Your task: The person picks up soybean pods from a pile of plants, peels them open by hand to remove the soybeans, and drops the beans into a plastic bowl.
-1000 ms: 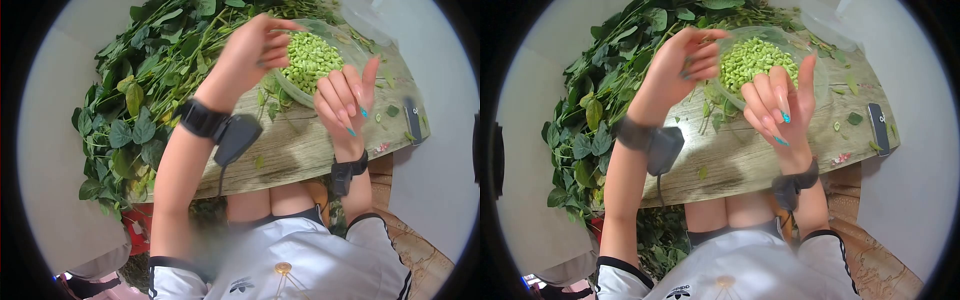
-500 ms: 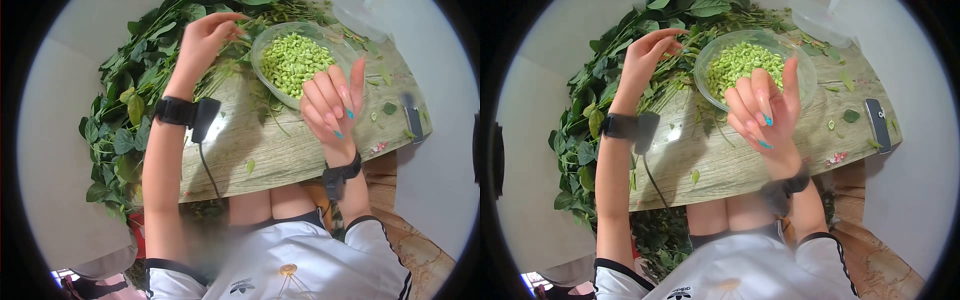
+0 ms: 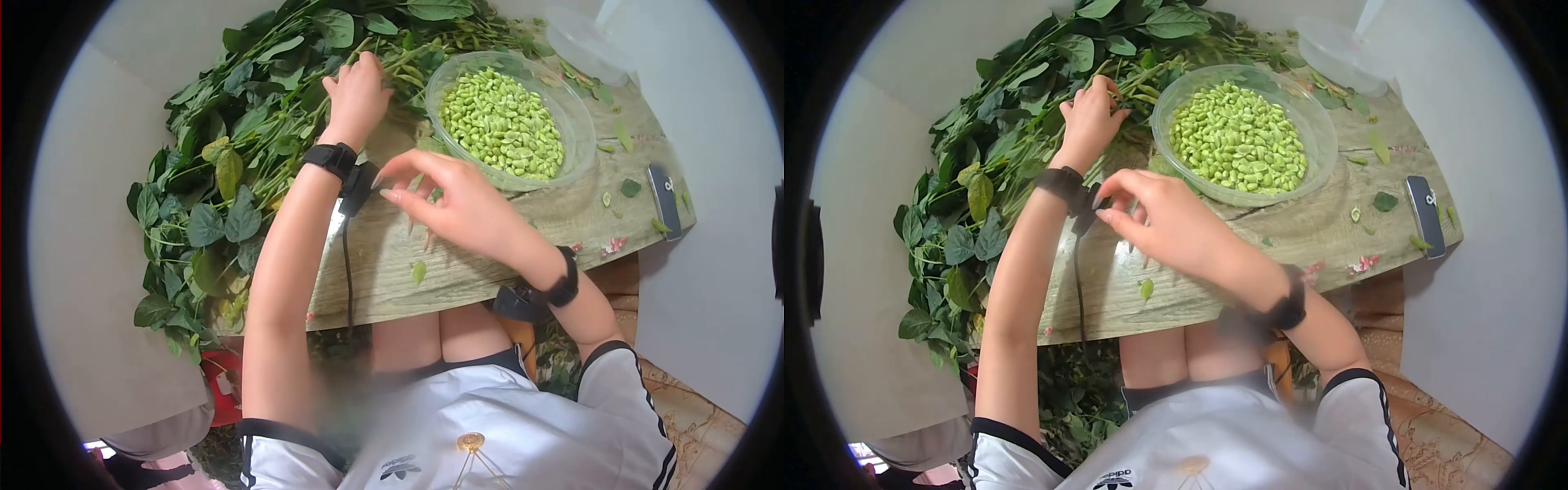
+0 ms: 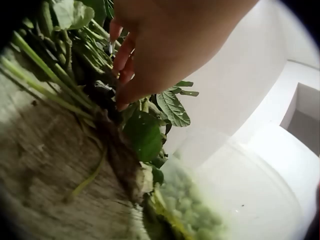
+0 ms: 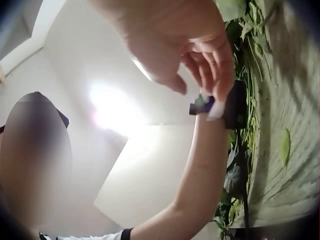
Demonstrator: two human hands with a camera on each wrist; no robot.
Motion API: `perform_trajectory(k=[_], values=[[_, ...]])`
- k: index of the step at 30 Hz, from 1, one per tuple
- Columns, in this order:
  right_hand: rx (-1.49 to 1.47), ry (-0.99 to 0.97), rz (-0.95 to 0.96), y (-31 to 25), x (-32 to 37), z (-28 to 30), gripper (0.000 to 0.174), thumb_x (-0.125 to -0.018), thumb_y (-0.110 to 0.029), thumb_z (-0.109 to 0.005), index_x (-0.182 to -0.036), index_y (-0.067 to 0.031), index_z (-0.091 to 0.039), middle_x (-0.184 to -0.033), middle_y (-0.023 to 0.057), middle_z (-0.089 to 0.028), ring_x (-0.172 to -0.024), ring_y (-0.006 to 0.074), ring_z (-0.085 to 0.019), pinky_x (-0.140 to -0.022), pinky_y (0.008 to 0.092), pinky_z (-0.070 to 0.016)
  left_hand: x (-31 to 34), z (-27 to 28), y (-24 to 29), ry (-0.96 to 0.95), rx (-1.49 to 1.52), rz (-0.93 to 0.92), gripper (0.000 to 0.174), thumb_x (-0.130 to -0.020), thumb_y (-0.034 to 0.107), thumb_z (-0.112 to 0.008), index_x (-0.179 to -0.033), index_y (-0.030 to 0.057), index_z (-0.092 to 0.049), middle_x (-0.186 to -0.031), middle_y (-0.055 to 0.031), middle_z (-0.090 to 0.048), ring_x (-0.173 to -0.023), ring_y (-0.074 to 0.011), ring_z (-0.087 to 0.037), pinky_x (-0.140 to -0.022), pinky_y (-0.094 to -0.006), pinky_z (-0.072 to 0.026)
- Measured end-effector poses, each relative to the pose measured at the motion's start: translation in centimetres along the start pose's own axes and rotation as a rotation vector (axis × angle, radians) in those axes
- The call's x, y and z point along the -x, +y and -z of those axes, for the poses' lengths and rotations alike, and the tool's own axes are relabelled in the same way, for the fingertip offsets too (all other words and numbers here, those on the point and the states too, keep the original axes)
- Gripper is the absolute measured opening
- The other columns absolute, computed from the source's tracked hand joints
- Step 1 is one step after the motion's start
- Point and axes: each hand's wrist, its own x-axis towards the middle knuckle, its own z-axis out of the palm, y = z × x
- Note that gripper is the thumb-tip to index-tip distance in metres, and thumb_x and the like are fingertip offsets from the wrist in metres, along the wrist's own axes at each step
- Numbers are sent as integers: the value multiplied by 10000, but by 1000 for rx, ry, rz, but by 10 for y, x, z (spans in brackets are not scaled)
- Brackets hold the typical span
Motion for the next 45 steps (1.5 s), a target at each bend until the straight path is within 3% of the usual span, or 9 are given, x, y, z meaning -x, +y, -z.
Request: perform_trajectory(k=[4,9,18,24,25,27,29,40,45], values=[[539,162,641,-62,19,21,333,-673,-40,-684,-997,-114,-690,-924,43,-632,-755,187,-613,-612,312,-517,5,-2,-11,126,43,-50,270,-818,179,-694,-1036,73,-574,-981,-80,-664,-1026,-285,-572,-873,-487,-342],[688,147,486,-147,67,9,273,-579,-46,-711,-830,-151,-718,-903,26,-617,-803,167,-587,-586,283,-459,13,2,-12,219,87,-132,75,-848,183,-654,-861,121,-693,-882,-28,-639,-919,-256,-564,-870,-436,-316],[712,217,511,-86,87,85,264,-661,-135,-721,-923,-100,-703,-907,66,-633,-820,205,-591,-650,324,-466,25,9,-10,355,197,-133,97,-861,221,-678,-888,129,-691,-875,4,-637,-920,-227,-551,-892,-435,-287],[741,222,594,-91,4,44,304,-723,-202,-728,-992,-63,-691,-909,97,-646,-833,234,-595,-698,355,-471,33,15,-17,376,288,-270,153,-890,247,-645,-954,108,-630,-883,10,-589,-922,-197,-506,-911,-373,-253],[750,258,329,-76,-22,55,299,-822,-249,-680,-1028,-33,-698,-961,131,-673,-863,278,-635,-754,363,-498,34,15,-17,373,293,-269,153,-890,247,-645,-954,108,-630,-883,10,-589,-922,-197,-506,-911,-373,-253],[1008,493,299,-38,-56,65,219,-978,-227,-580,-930,-45,-691,-905,98,-710,-889,202,-645,-738,303,-496,31,18,-17,338,326,-258,155,-880,227,-633,-951,94,-599,-892,15,-581,-935,-184,-494,-915,-363,-246],[841,470,325,11,-87,81,276,-840,-284,-654,-942,-32,-705,-852,161,-681,-797,343,-652,-718,413,-516,29,19,-18,373,354,-273,173,-868,255,-646,-923,99,-595,-864,17,-570,-917,-174,-494,-911,-357,-244],[788,166,56,42,-130,61,203,-814,-219,-681,-822,-18,-712,-750,170,-679,-746,335,-667,-691,420,-522,26,13,-13,318,241,-200,217,-895,332,-657,-826,128,-640,-662,22,-509,-758,-190,-484,-819,-377,-257],[1328,327,195,25,-120,35,113,-759,-143,-676,-698,-48,-684,-701,118,-668,-786,303,-647,-706,421,-492,19,-2,-1,337,211,-64,159,-873,261,-668,-789,131,-633,-664,17,-548,-737,-219,-552,-768,-407,-269]])
